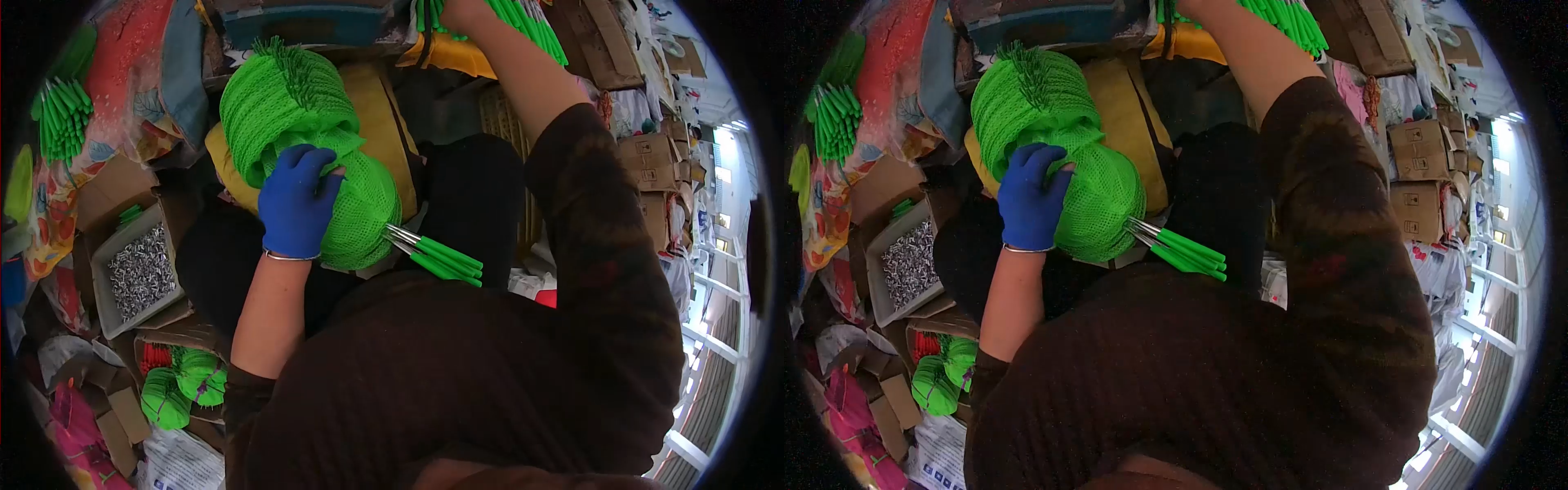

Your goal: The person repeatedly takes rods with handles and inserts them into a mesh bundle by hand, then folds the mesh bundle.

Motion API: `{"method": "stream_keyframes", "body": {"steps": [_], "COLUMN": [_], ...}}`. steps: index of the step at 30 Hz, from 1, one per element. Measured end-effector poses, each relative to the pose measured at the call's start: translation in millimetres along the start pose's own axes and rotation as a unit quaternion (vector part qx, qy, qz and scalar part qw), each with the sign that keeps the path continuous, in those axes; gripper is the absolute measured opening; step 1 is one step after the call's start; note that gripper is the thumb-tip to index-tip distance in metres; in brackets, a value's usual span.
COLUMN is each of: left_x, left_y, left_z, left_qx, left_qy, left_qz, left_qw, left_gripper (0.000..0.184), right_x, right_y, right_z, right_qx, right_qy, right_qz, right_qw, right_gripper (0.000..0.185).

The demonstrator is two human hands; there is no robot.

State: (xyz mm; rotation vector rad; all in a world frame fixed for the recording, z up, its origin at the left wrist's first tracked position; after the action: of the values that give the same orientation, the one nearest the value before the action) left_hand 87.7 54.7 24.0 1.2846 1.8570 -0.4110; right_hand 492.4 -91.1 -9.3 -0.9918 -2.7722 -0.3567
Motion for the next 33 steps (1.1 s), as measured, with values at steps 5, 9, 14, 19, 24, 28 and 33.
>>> {"method": "stream_keyframes", "body": {"steps": [5,9,14,19,24,28,33], "left_x": [14.1,19.7,9.0,23.8,32.7,31.1,38.0], "left_y": [-4.4,-10.5,-9.5,-9.4,-12.8,-15.4,-16.7], "left_z": [22.8,28.7,12.0,26.2,34.0,34.6,41.6], "left_qx": [0.16,0.239,0.106,0.073,0.24,0.268,0.28], "left_qy": [-0.226,-0.258,-0.056,-0.225,-0.353,-0.405,-0.39], "left_qz": [-0.048,-0.057,0.003,0.025,-0.107,-0.157,-0.162], "left_qw": [0.96,0.935,0.993,0.971,0.898,0.86,0.862], "left_gripper": [0.024,0.024,0.021,0.019,0.023,0.026,0.024], "right_x": [-21.7,42.1,110.1,182.3,214.0,230.6,231.6], "right_y": [-26.9,-83.0,-151.8,-228.5,-269.9,-283.0,-285.9], "right_z": [-18.9,-55.5,-58.1,-40.8,-32.0,-40.9,-41.9], "right_qx": [-0.007,-0.019,-0.059,0.101,0.156,0.171,0.152], "right_qy": [0.277,0.474,0.566,0.526,0.538,0.502,0.397], "right_qz": [0.021,0.02,0.236,0.226,0.135,0.133,0.122], "right_qw": [0.961,0.88,0.788,0.814,0.817,0.837,0.897], "right_gripper": [0.046,0.046,0.036,0.02,0.02,0.028,0.031]}}
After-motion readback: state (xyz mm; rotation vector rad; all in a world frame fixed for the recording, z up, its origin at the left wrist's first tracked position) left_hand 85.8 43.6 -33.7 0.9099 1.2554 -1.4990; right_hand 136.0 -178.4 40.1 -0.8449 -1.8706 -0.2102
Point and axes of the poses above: each hand's wrist, its own y-axis towards the middle knuckle, its own z-axis out of the palm, x = y × z, the point moved 6 cm from there along y, towards the middle knuckle, and after that the axes turned 5 degrees about -z, right-handed, at the moved point
